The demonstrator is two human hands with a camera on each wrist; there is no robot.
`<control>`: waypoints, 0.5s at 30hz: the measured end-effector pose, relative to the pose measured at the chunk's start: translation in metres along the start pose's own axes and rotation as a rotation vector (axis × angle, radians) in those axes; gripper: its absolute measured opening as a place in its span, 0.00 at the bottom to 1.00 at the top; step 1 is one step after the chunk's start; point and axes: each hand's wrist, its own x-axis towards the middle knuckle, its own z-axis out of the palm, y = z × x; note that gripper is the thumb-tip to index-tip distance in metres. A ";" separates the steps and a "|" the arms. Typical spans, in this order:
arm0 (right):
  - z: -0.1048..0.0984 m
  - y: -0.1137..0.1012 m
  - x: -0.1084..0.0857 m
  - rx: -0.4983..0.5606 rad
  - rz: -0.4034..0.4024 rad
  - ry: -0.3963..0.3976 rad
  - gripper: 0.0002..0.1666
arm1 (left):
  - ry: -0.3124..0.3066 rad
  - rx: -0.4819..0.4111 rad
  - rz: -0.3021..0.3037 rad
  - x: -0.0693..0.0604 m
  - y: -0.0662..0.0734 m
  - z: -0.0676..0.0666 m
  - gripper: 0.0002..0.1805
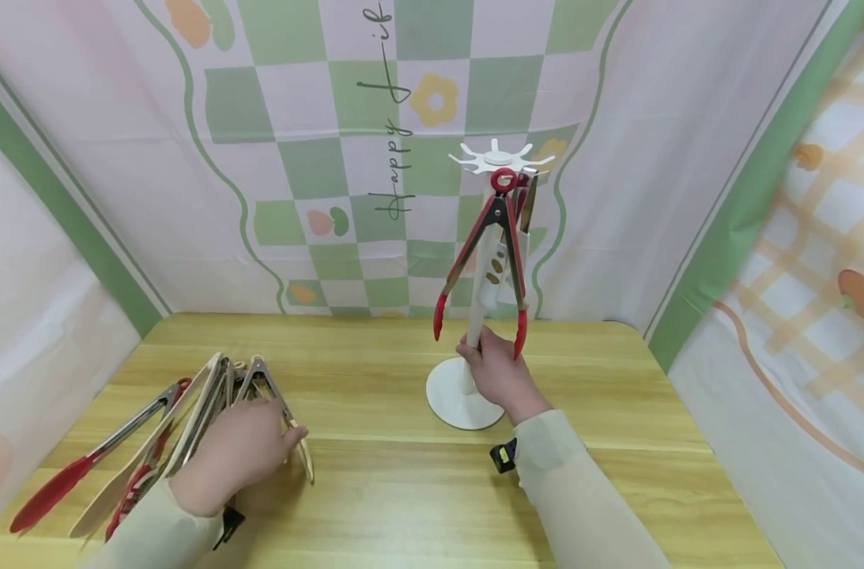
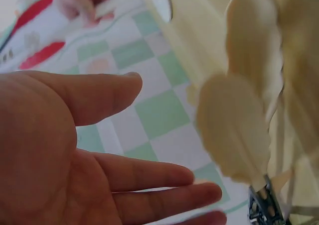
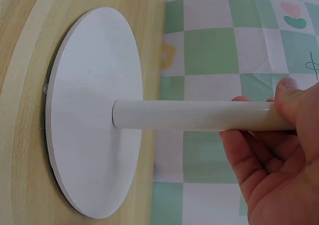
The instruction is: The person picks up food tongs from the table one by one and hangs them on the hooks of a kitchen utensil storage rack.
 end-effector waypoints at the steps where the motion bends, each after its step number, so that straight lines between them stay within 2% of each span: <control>1: 0.000 0.000 0.000 0.001 0.005 -0.004 0.09 | 0.000 0.003 -0.001 -0.003 0.001 0.002 0.27; 3: 0.000 0.000 0.000 0.006 0.015 -0.011 0.09 | 0.008 0.007 -0.019 -0.008 0.002 0.005 0.30; 7: 0.000 -0.001 0.000 0.004 0.012 -0.018 0.09 | 0.091 0.019 -0.114 -0.014 -0.004 0.006 0.35; 9: 0.000 -0.002 0.000 0.003 0.003 -0.015 0.09 | 0.109 0.005 -0.162 -0.015 -0.009 0.003 0.32; 12: 0.000 -0.001 0.001 -0.002 -0.004 -0.010 0.09 | 0.058 -0.041 -0.208 -0.016 -0.019 -0.003 0.18; 15: 0.000 -0.002 0.000 -0.002 0.000 -0.009 0.09 | -0.028 -0.073 -0.224 -0.015 -0.027 -0.005 0.11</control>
